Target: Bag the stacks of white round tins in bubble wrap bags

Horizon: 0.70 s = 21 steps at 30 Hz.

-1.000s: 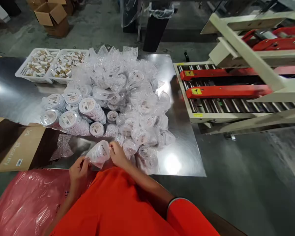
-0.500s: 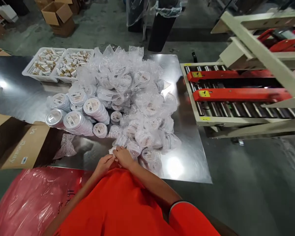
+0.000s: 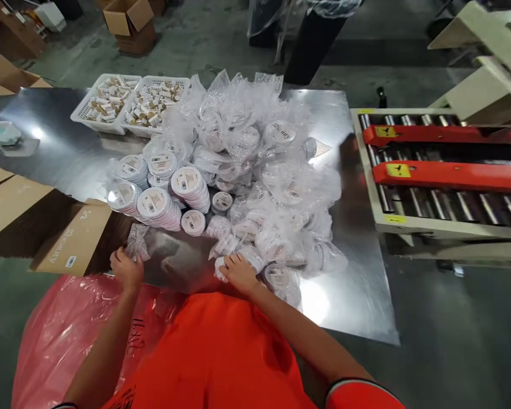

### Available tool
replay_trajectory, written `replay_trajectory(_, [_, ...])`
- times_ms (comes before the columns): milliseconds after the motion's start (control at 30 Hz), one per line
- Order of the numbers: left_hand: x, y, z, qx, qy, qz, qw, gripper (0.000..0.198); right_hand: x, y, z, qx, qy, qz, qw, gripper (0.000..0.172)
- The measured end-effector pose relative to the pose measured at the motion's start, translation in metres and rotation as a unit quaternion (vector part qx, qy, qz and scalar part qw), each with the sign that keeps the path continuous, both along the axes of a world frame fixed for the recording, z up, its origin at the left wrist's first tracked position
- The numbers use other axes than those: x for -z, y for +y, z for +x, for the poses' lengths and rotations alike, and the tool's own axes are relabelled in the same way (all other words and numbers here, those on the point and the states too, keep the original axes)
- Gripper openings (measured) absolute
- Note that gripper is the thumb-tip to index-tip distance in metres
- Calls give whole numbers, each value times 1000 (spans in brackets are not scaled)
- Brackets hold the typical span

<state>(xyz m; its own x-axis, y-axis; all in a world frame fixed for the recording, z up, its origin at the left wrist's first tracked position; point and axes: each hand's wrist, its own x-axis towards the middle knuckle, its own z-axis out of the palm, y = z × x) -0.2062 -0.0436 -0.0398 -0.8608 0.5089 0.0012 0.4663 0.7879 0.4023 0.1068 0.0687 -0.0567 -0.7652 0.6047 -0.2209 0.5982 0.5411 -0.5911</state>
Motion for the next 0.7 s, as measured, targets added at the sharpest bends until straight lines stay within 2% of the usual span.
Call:
replay_trajectory(67, [-1, 10, -25, -9, 40, -5, 999, 44, -9, 1, -1, -13, -14, 10, 1000, 23])
replay_trajectory(133, [-3, 19, -42, 7, 46, -5, 999, 25, -25, -1, -1, -22, -25, 24, 999, 28])
replay_trajectory(167, [-5, 22, -46, 21, 43, 0, 999, 16, -35, -2, -3, -21, -19, 28, 999, 31])
replay_trajectory(233, [-11, 21, -42, 60, 40, 22, 997, 13, -55, -6, -10, 2, 23, 16, 1000, 34])
replay_trajectory(300, [-17, 9, -21, 106, 49, 56, 992, 16, -72, -8, -24, 73, 99, -41, 992, 29])
replay_trajectory(367, [-22, -13, 12, 159, 65, 104, 980, 15, -84, -8, -43, 168, 167, -168, 957, 22])
replay_trajectory(433, [-25, -37, 49, 197, 70, 126, 970, 12, -89, -7, -62, 239, 202, -346, 885, 24])
replay_trajectory(500, [-26, -56, 78, 321, 79, 184, 926, 10, -91, -8, -78, 272, 202, -501, 796, 31])
replay_trajectory(533, [-27, -61, 88, 368, 80, 194, 906, 12, -92, -9, -83, 276, 194, -548, 765, 33])
replay_trajectory(567, [-29, -63, 95, 412, 81, 198, 886, 15, -92, -10, -86, 275, 184, -573, 750, 34])
replay_trajectory(633, [-32, -60, 99, 456, 84, 180, 867, 20, -92, -13, -87, 261, 162, -576, 757, 27])
replay_trajectory(700, [-36, -51, 95, 469, 88, 152, 866, 22, -90, -15, -84, 243, 155, -544, 788, 18])
